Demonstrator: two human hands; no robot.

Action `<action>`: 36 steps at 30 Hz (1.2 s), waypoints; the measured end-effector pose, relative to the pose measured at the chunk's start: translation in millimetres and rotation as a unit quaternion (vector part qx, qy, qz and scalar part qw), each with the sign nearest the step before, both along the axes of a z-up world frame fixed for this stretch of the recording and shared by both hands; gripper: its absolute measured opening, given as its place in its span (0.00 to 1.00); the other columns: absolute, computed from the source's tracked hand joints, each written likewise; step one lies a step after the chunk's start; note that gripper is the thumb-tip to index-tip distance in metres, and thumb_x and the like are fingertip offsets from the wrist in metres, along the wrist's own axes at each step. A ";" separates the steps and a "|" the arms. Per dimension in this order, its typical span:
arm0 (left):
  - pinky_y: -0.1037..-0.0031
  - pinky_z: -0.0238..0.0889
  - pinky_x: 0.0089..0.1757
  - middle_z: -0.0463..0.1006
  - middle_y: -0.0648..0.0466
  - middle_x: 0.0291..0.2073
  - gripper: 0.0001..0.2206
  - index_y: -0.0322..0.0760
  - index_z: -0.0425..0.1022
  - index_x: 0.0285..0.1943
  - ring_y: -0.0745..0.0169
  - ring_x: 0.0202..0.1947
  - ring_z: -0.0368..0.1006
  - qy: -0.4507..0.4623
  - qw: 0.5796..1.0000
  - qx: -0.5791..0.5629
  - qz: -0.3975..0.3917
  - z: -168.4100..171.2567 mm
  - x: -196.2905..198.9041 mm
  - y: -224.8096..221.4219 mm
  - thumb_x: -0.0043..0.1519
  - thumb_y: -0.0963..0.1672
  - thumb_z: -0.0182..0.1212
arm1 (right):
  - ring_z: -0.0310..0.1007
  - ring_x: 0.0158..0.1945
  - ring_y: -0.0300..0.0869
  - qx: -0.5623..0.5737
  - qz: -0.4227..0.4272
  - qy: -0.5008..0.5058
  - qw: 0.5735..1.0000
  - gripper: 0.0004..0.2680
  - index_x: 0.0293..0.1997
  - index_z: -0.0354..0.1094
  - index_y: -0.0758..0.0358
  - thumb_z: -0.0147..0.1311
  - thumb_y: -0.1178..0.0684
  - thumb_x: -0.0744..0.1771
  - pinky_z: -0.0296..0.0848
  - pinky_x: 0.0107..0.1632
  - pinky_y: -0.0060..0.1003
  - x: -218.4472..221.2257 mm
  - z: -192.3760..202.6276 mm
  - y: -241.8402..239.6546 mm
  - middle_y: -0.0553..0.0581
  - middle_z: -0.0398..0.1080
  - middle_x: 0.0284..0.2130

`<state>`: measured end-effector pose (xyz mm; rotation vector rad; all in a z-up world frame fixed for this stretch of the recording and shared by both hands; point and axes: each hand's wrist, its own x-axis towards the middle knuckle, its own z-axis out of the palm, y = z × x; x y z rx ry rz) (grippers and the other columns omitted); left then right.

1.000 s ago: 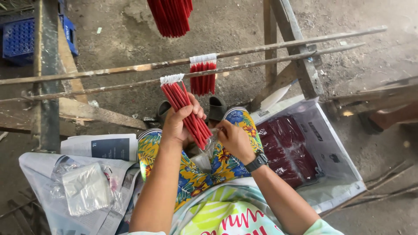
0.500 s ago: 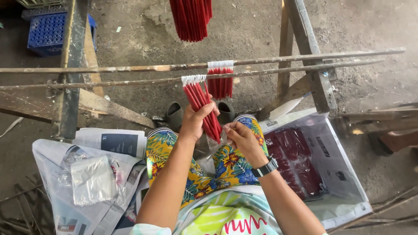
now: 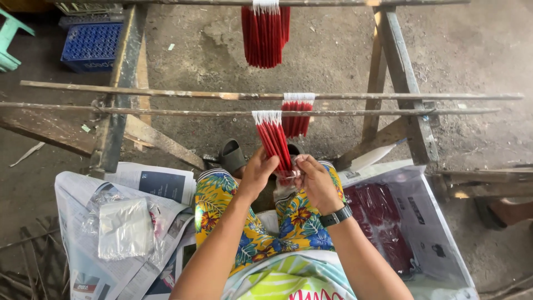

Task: The person is packaging bundles of incense sticks into plastic bags and then placing them into a storage box.

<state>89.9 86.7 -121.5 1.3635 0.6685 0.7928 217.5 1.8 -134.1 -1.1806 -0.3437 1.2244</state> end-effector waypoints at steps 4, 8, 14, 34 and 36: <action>0.69 0.68 0.36 0.72 0.53 0.34 0.14 0.35 0.64 0.46 0.62 0.34 0.71 -0.042 0.975 -0.218 0.008 -12.0 -15.8 -8.2 0.53 0.43 0.53 | 0.62 0.14 0.34 0.031 0.013 0.020 0.999 0.03 0.37 0.56 0.62 0.39 0.55 0.65 0.64 0.19 0.25 -3.4 -0.5 -0.7 0.50 0.56 0.15; 0.67 0.70 0.32 0.75 0.50 0.29 0.10 0.32 0.67 0.40 0.62 0.28 0.73 0.037 0.963 -0.268 0.003 -38.3 -13.9 3.2 0.53 0.43 0.54 | 0.63 0.15 0.36 0.030 0.036 0.008 0.999 0.03 0.37 0.56 0.62 0.40 0.55 0.65 0.64 0.19 0.25 -9.0 -2.1 2.1 0.51 0.57 0.15; 0.67 0.65 0.29 0.74 0.49 0.21 0.07 0.38 0.73 0.31 0.55 0.28 0.72 0.241 0.970 0.033 0.000 -44.9 -20.2 39.1 0.49 0.44 0.54 | 0.63 0.18 0.38 0.004 0.046 -0.157 0.987 0.03 0.34 0.59 0.64 0.44 0.57 0.64 0.62 0.20 0.26 1.9 -13.0 13.7 0.55 0.61 0.16; 0.78 0.65 0.29 0.72 0.49 0.19 0.06 0.31 0.71 0.30 0.69 0.22 0.68 -0.085 0.995 -0.025 -0.038 50.5 -21.0 26.1 0.52 0.42 0.57 | 0.69 0.39 0.43 0.225 0.029 -0.729 0.646 0.10 0.45 0.63 0.58 0.48 0.53 0.61 0.69 0.35 0.32 -20.8 115.8 14.8 0.53 0.62 0.43; 0.77 0.65 0.29 0.72 0.49 0.19 0.06 0.31 0.71 0.31 0.68 0.22 0.68 -0.085 0.995 -0.019 -0.044 52.2 -22.8 25.0 0.53 0.42 0.56 | 0.69 0.32 0.43 0.193 0.054 -0.755 0.624 0.09 0.42 0.63 0.55 0.48 0.51 0.61 0.68 0.31 0.33 -10.2 97.7 18.7 0.51 0.62 0.35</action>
